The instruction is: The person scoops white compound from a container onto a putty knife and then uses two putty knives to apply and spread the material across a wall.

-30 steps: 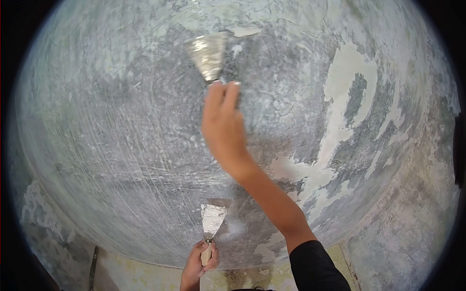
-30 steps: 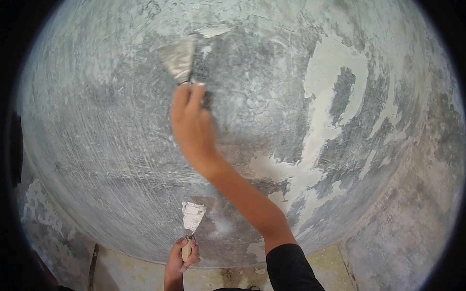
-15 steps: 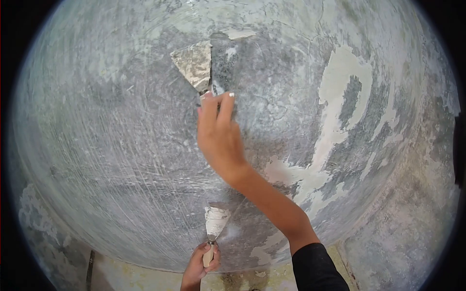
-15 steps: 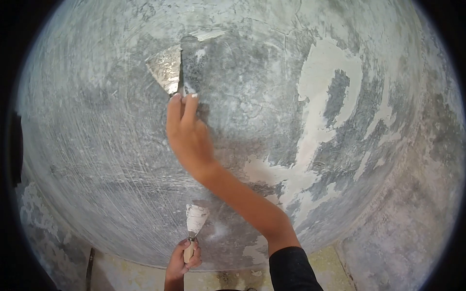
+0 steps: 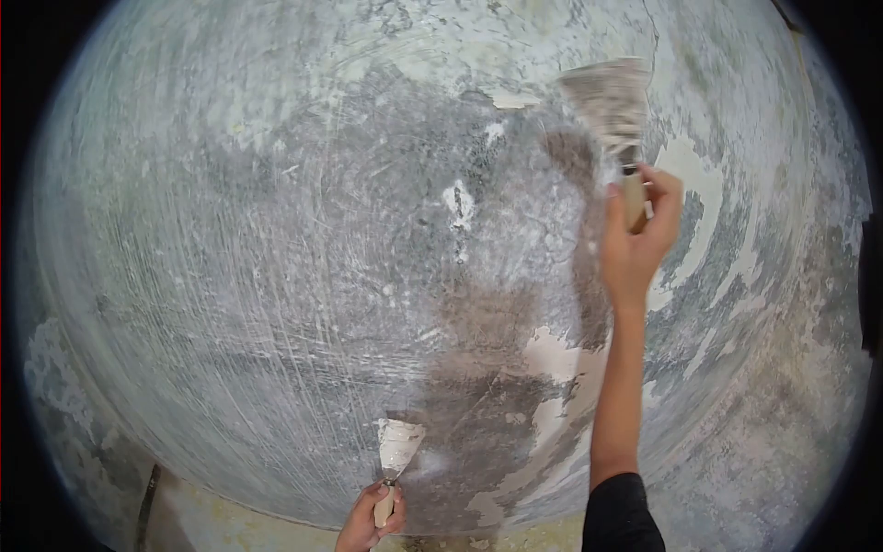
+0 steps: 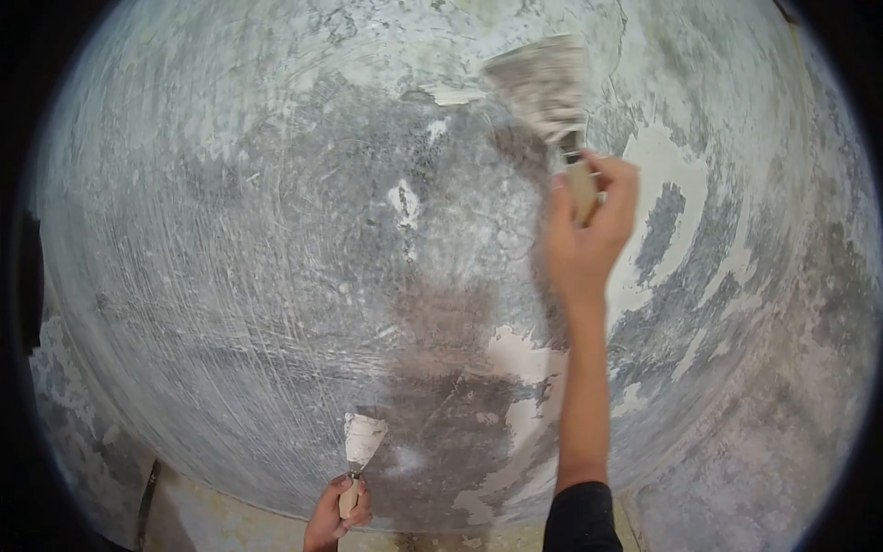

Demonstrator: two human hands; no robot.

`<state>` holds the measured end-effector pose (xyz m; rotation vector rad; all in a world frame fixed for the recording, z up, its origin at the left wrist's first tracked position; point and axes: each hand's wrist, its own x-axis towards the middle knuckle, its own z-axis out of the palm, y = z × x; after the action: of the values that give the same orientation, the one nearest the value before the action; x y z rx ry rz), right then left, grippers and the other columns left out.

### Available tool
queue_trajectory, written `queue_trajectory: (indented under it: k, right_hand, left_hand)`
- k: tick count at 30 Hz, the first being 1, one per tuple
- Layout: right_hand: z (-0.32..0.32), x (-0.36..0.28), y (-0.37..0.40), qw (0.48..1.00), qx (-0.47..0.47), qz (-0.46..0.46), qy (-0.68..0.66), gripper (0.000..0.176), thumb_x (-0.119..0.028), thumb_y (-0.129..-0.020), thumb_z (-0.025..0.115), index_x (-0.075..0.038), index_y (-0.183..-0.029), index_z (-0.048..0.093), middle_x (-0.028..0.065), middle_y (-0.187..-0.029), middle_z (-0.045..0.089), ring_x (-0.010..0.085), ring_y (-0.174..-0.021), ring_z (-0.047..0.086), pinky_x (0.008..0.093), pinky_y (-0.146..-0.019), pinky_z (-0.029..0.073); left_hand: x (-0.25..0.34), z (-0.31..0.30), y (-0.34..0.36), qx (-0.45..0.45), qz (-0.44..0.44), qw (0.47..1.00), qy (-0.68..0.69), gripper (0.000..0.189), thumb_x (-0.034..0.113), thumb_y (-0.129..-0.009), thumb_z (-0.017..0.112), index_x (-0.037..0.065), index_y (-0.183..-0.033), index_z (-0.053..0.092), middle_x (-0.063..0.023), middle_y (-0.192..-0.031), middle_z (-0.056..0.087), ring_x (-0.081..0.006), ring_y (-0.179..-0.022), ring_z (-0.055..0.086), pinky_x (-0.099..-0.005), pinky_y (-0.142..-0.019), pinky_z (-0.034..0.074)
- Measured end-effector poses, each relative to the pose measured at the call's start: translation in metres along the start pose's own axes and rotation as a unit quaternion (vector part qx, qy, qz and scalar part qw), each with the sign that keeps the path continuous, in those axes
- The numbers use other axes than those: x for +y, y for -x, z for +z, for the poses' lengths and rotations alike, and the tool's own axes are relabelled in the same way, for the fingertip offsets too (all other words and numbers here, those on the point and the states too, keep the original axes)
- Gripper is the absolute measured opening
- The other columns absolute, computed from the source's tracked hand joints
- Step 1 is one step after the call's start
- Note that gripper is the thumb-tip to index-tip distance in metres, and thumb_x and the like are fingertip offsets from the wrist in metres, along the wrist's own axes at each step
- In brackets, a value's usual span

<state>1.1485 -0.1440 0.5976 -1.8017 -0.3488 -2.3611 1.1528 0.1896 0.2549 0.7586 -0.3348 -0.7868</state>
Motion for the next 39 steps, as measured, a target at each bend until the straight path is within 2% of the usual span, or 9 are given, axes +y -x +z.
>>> queue_trajectory:
  k: [3,4,7,11,14,17,26,32,39]
  right_hand:
    - [-0.012,0.001,-0.019,0.985,-0.048,0.124,-0.108,0.026,-0.006,-0.089,0.060,0.001,-0.113,0.050,0.0118,-0.091,0.062,0.0182,-0.071,0.059,0.0332,-0.061,0.046]
    - [-0.009,0.006,-0.023,0.995,-0.079,0.035,-0.052,0.024,-0.009,-0.094,0.056,0.001,-0.113,0.048,0.0122,-0.080,0.064,0.0210,-0.061,0.061,0.0355,-0.055,0.046]
    - [-0.010,-0.011,-0.010,0.976,-0.201,0.069,0.053,0.025,-0.011,-0.095,0.053,0.000,-0.116,0.045,0.0148,-0.077,0.062,0.0241,-0.063,0.062,0.0360,-0.056,0.046]
    - [-0.003,-0.048,0.010,0.953,-0.198,0.223,-0.057,0.029,-0.012,-0.094,0.053,0.002,-0.116,0.041,0.0180,-0.076,0.059,0.0267,-0.066,0.060,0.0371,-0.062,0.045]
    - [0.014,-0.050,0.030,0.974,-0.116,0.169,-0.091,0.024,-0.012,-0.095,0.052,0.003,-0.111,0.042,0.0201,-0.082,0.057,0.0273,-0.069,0.059,0.0393,-0.063,0.044]
    - [0.024,-0.075,0.036,0.987,-0.079,0.137,-0.001,0.020,-0.011,-0.095,0.051,0.002,-0.107,0.042,0.0217,-0.087,0.056,0.0300,-0.073,0.058,0.0413,-0.064,0.044]
    - [0.105,-0.112,0.049,0.981,-0.073,0.148,0.097,0.010,-0.007,-0.094,0.051,0.001,-0.099,0.046,0.0233,-0.084,0.051,0.0436,-0.076,0.054,0.0497,-0.065,0.042]
    - [0.101,-0.127,0.077,0.983,-0.028,0.133,0.121,0.011,-0.008,-0.094,0.052,0.002,-0.099,0.047,0.0238,-0.084,0.052,0.0433,-0.074,0.054,0.0472,-0.065,0.043]
    - [0.113,-0.127,0.052,0.988,-0.021,0.096,0.123,0.010,-0.006,-0.093,0.054,0.001,-0.097,0.048,0.0223,-0.081,0.054,0.0417,-0.073,0.056,0.0454,-0.065,0.044]
  left_hand:
    - [-0.004,-0.007,0.001,0.052,-0.011,0.999,-0.011,0.027,0.035,-0.097,0.048,0.008,-0.093,0.054,-0.0037,-0.058,0.050,-0.0105,-0.037,0.037,-0.0262,-0.036,0.031]
    - [-0.006,-0.010,0.000,0.073,-0.014,0.997,-0.017,0.027,0.035,-0.096,0.050,0.009,-0.092,0.056,-0.0032,-0.060,0.053,-0.0104,-0.037,0.041,-0.0249,-0.033,0.032]
    - [-0.015,-0.019,-0.007,0.079,-0.037,0.996,-0.016,0.029,0.036,-0.097,0.049,0.008,-0.091,0.056,-0.0021,-0.057,0.051,-0.0107,-0.036,0.039,-0.0245,-0.033,0.031]
    - [-0.028,-0.028,-0.016,0.024,-0.050,0.997,-0.056,0.031,0.037,-0.098,0.046,0.009,-0.093,0.055,-0.0017,-0.052,0.047,-0.0116,-0.035,0.038,-0.0249,-0.034,0.028]
    - [-0.033,-0.020,-0.013,0.012,-0.044,0.998,-0.036,0.031,0.039,-0.099,0.045,0.010,-0.098,0.054,-0.0016,-0.050,0.045,-0.0119,-0.034,0.037,-0.0255,-0.035,0.027]
    - [-0.022,-0.028,-0.005,-0.002,-0.024,0.999,-0.034,0.030,0.039,-0.099,0.044,0.011,-0.101,0.054,-0.0015,-0.050,0.043,-0.0117,-0.034,0.035,-0.0259,-0.035,0.027]
    - [0.039,-0.101,-0.001,-0.137,-0.099,0.981,-0.095,0.029,0.038,-0.102,0.043,0.012,-0.094,0.055,-0.0002,-0.051,0.044,-0.0078,-0.033,0.030,-0.0246,-0.033,0.026]
    - [0.072,-0.112,0.012,-0.167,-0.194,0.958,-0.128,0.035,0.040,-0.101,0.044,0.010,-0.087,0.056,-0.0012,-0.052,0.045,-0.0088,-0.033,0.031,-0.0256,-0.034,0.028]
    - [0.073,-0.126,0.018,-0.199,-0.190,0.952,-0.135,0.036,0.040,-0.101,0.044,0.011,-0.082,0.053,-0.0012,-0.050,0.043,-0.0103,-0.033,0.031,-0.0262,-0.036,0.028]
